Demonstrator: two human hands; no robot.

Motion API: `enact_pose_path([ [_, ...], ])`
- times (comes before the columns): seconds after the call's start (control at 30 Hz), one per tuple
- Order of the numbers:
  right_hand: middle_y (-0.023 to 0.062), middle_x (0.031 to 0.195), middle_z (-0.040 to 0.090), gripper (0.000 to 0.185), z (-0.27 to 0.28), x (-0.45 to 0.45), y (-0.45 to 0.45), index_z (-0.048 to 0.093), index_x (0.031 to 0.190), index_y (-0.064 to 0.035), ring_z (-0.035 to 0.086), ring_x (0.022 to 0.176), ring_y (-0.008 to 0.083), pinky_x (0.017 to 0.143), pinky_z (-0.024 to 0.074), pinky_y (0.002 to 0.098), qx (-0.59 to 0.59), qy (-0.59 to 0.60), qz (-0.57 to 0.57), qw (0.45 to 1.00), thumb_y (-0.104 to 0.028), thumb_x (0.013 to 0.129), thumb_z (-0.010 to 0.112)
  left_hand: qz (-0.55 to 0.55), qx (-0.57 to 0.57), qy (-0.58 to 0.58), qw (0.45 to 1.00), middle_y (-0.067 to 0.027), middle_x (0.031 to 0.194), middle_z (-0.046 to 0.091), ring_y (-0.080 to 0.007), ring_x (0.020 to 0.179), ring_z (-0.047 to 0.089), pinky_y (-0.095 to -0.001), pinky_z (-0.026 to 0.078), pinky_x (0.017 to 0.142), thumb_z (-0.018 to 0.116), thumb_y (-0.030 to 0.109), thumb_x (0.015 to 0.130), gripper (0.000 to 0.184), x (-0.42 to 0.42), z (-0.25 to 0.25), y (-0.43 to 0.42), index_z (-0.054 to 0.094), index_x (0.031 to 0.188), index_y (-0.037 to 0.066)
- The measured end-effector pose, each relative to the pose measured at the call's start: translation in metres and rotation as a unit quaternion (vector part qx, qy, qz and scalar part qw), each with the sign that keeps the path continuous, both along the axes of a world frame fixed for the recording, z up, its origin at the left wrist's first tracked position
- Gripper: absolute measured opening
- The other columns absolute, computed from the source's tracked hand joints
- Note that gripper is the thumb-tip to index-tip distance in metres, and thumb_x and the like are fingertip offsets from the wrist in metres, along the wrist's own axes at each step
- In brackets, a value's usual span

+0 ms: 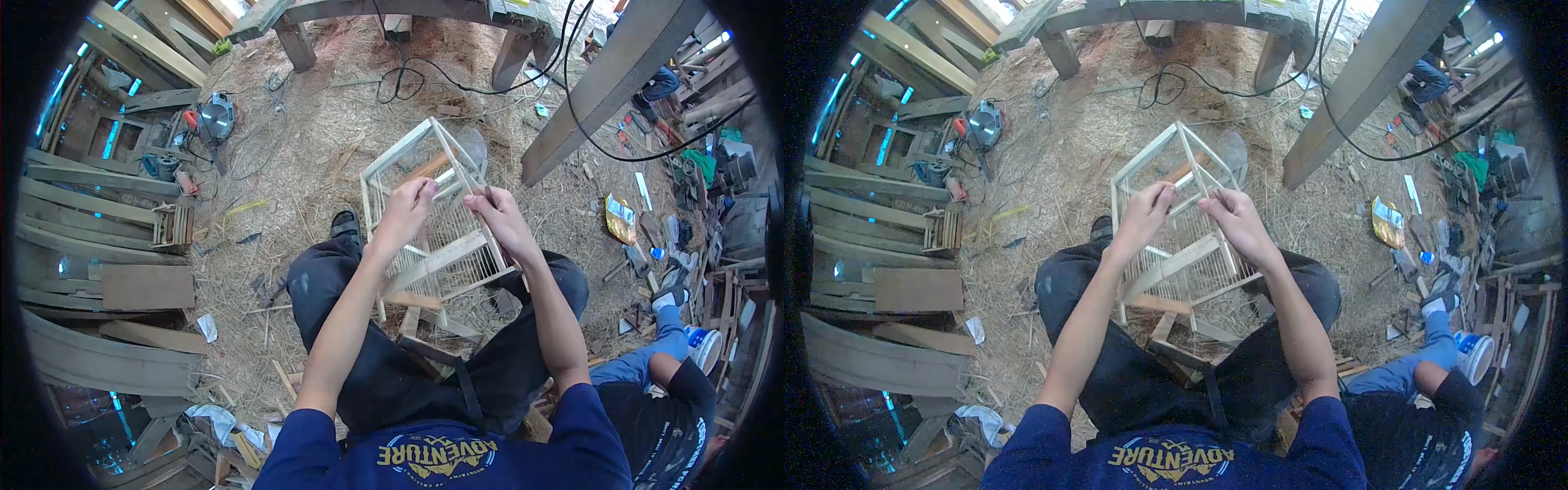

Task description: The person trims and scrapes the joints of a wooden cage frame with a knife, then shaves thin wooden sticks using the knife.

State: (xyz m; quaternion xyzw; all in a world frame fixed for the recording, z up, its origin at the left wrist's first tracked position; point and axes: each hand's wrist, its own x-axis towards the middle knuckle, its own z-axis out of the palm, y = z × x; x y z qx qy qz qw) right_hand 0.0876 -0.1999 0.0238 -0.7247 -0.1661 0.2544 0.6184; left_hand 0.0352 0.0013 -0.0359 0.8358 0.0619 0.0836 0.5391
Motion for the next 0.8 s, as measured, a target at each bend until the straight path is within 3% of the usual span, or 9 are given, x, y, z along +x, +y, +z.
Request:
enact_pose_path([
  [0.1,-0.0046,0.076,0.053,0.027,-0.003,0.005,-0.005,0.063,0.088,-0.0023,0.046,0.071,0.0052,0.065,0.0385,0.0247,-0.005,0.003,0.009,1.0,-0.026,0.099,0.06,0.022,0.002,0.007,1.0,-0.0175,0.075,0.066,-0.0238,0.065,0.063,-0.0385,0.049,0.066,0.062,0.03,0.1,0.033,-0.004,0.019,-0.002,0.068,0.107,-0.002],
  [0.27,-0.0043,0.075,0.05,0.035,-0.001,0.004,-0.004,0.061,0.085,-0.0004,0.043,0.07,0.0062,0.063,0.0375,0.0264,-0.029,0.009,0.011,0.999,-0.031,0.102,0.058,0.032,0.021,0.056,0.998,-0.0182,0.081,0.07,-0.0226,0.071,0.067,-0.0369,0.051,0.07,0.065,0.033,0.098,0.037,-0.008,0.02,-0.001,0.07,0.111,-0.001],
  [0.3,-0.0032,0.077,0.05,0.035,-0.007,0.004,-0.002,0.059,0.092,-0.0012,0.043,0.072,0.0065,0.064,0.0382,0.0261,-0.034,0.006,-0.006,0.999,-0.034,0.105,0.054,0.042,0.019,0.064,0.997,-0.0183,0.083,0.071,-0.0225,0.072,0.068,-0.0363,0.051,0.071,0.065,0.033,0.098,0.037,-0.009,0.018,0.001,0.07,0.113,0.0],
  [0.4,-0.001,0.08,0.049,0.033,-0.018,0.009,0.005,0.054,0.101,-0.0036,0.043,0.075,0.0078,0.067,0.0393,0.0268,0.028,-0.138,-0.094,0.986,-0.036,0.107,0.05,0.061,0.015,0.072,0.995,-0.0192,0.087,0.073,-0.0239,0.077,0.071,-0.0357,0.053,0.075,0.066,0.033,0.097,0.038,-0.011,0.015,0.002,0.071,0.116,0.001],
  [0.43,0.001,0.082,0.049,0.033,-0.013,0.01,0.001,0.049,0.105,-0.0059,0.044,0.078,0.0094,0.069,0.04,0.0282,0.026,-0.14,-0.074,0.987,-0.038,0.108,0.045,0.062,0.007,0.078,0.995,-0.0198,0.088,0.073,-0.0253,0.079,0.071,-0.0362,0.053,0.076,0.066,0.033,0.096,0.038,-0.012,0.015,0.001,0.072,0.115,0.0],
  [0.57,0.0018,0.084,0.05,0.028,-0.022,0.024,-0.004,0.045,0.105,-0.006,0.045,0.077,0.0102,0.071,0.04,0.0264,0.075,-0.248,-0.081,0.962,-0.033,0.108,0.046,0.068,0.058,0.055,0.994,-0.0222,0.094,0.073,-0.0312,0.084,0.072,-0.0379,0.054,0.077,0.066,0.03,0.096,0.035,-0.014,0.012,0.0,0.072,0.113,0.0],
  [0.67,0.0046,0.083,0.052,0.023,-0.012,0.012,-0.004,0.046,0.105,-0.0072,0.051,0.072,0.0126,0.066,0.0422,0.0286,0.136,-0.171,-0.12,0.969,-0.03,0.108,0.047,0.084,0.15,-0.07,0.983,-0.0189,0.097,0.075,-0.016,0.08,0.071,-0.0335,0.055,0.075,0.07,0.028,0.094,0.037,-0.014,-0.004,0.003,0.07,0.115,-0.003],
  [0.8,0.0103,0.088,0.057,0.015,-0.007,0.001,0.005,0.046,0.108,-0.0082,0.061,0.064,0.0258,0.059,0.0465,0.0369,0.012,-0.341,-0.083,0.936,-0.02,0.103,0.053,0.078,0.092,-0.044,0.992,-0.0187,0.097,0.075,-0.0169,0.081,0.072,-0.0326,0.055,0.074,0.071,0.023,0.093,0.033,-0.014,0.005,0.005,0.071,0.113,-0.004],
])
